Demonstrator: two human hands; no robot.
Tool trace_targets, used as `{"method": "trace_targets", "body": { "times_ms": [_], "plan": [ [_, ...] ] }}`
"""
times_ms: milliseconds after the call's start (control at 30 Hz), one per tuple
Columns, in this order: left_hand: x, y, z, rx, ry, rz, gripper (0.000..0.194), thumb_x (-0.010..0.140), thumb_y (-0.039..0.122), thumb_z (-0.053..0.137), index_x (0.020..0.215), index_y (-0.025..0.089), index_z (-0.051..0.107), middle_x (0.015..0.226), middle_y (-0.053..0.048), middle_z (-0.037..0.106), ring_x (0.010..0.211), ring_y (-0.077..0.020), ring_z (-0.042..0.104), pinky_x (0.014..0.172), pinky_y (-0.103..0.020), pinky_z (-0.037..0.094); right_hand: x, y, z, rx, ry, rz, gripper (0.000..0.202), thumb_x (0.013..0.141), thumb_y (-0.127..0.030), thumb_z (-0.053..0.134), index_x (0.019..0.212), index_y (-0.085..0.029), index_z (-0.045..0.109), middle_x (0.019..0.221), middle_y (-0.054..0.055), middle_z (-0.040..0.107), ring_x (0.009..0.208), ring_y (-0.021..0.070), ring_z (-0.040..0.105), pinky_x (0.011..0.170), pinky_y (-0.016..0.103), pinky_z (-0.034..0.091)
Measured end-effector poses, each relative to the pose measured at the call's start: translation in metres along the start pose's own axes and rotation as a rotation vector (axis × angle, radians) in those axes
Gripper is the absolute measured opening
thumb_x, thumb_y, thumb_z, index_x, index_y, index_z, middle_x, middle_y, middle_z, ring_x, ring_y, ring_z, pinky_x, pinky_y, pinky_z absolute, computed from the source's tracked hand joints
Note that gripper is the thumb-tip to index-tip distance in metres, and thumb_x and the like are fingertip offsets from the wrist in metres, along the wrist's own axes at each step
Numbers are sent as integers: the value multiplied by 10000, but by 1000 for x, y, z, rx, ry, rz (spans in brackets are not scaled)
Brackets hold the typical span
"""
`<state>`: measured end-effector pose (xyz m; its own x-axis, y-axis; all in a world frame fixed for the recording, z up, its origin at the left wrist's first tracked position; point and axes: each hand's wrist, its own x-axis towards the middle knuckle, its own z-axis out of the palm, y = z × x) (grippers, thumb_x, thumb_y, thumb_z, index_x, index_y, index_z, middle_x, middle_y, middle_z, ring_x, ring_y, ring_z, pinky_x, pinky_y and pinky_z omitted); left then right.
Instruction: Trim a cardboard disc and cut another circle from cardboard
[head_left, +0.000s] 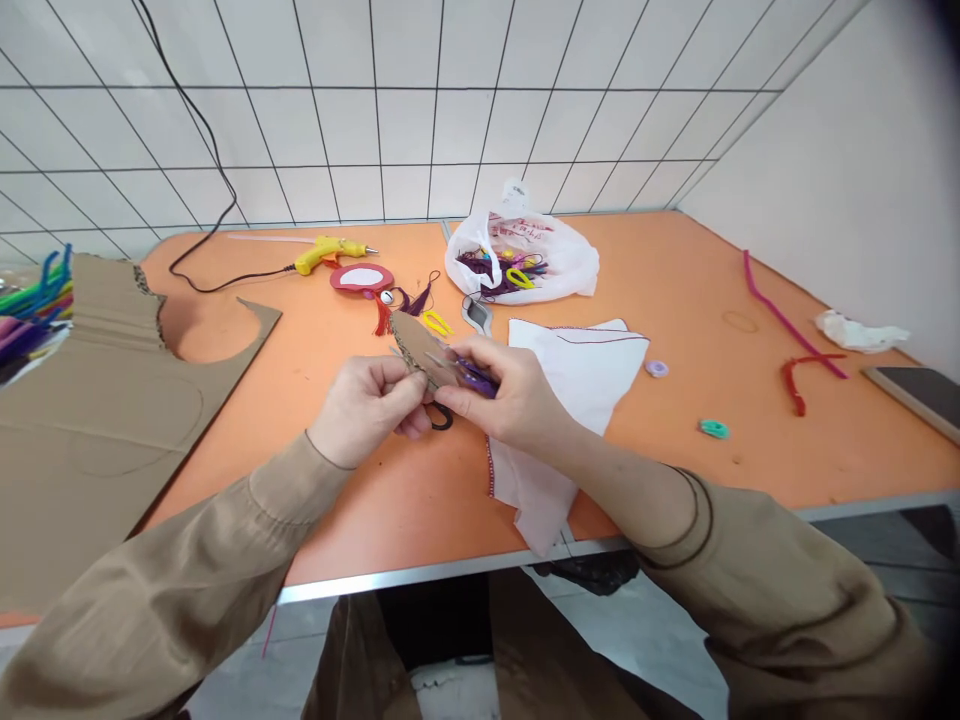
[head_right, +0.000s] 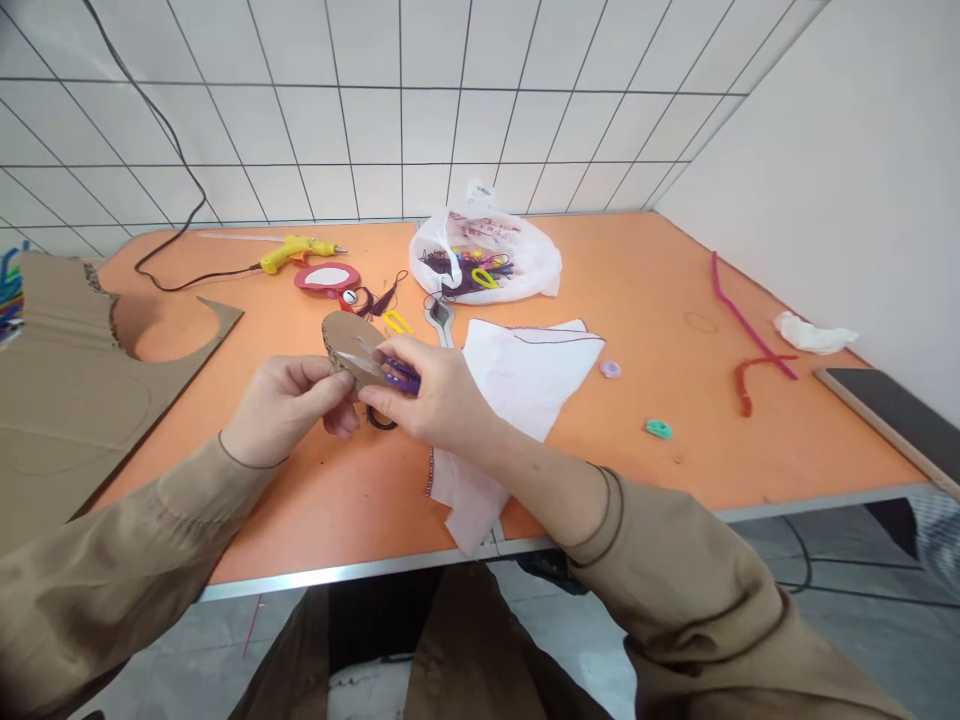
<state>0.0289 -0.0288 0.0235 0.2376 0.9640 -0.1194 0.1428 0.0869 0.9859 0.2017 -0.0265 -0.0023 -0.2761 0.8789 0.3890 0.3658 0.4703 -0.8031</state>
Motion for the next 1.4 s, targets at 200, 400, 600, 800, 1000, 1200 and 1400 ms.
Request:
{"method": "trace_targets", "body": {
  "times_ms": [200, 400, 600, 800, 1000, 1200, 1400],
  "plan": [
    [1, -1, 3, 28, -13, -8, 143, 710, 187, 610, 575, 147, 640, 444, -13, 626, 381, -125, 580, 412, -215, 485, 1, 5, -1, -260, 27, -234, 26, 782, -193, 587, 758, -184, 587, 655, -3, 587, 577, 114, 494, 558, 246, 379],
    [-2, 0, 6, -3, 0, 19, 190, 740, 269, 657, 606, 137, 675, 486, -33, 651, 410, -123, 593, 444, -216, 495, 1, 7, 0, -347, 77, -348, 128, 754, -146, 541, 641, -199, 515, 598, -6, 540, 546, 113, 450, 529, 253, 336],
    [5, -9, -9, -66, 141, 149, 285, 754, 372, 694, 582, 149, 649, 465, -15, 613, 402, -100, 549, 427, -199, 461, 8, 4, -5, 112, 303, 5, 161, 793, -215, 560, 650, -196, 489, 575, -44, 432, 496, 80, 357, 485, 244, 298],
    [25, -30, -28, -344, 256, 96, 305, 720, 434, 739, 817, 150, 686, 747, -36, 710, 670, -148, 675, 580, -223, 565, 19, 6, -5, 765, 227, 357, 303, 771, -235, 612, 594, -205, 368, 475, -103, 294, 362, 24, 235, 382, 217, 148],
    [27, -28, -25, -609, 11, -111, 307, 758, 169, 687, 1046, 62, 679, 957, -145, 749, 886, -250, 718, 731, -278, 605, 13, 6, -3, 773, 28, 422, 286, 774, -391, 651, 668, -170, 504, 522, -63, 449, 376, 23, 263, 389, 220, 135],
    [30, -13, -34, -807, 105, -295, 465, 910, 30, 328, 1359, -36, 430, 679, -95, 721, 468, -116, 657, 363, -113, 484, 8, 3, -16, 417, 12, 201, 302, 877, -440, 520, 807, -158, 598, 557, -50, 413, 455, 69, 309, 442, 248, 209],
    [31, -12, -45, -833, 74, -322, 525, 931, 50, 274, 1449, -33, 300, 513, -33, 629, 282, -76, 495, 231, -87, 337, 4, -10, -21, -51, -177, -61, 287, 904, -286, 458, 668, -158, 558, 587, -24, 434, 548, 91, 358, 508, 244, 291]
  ]
}}
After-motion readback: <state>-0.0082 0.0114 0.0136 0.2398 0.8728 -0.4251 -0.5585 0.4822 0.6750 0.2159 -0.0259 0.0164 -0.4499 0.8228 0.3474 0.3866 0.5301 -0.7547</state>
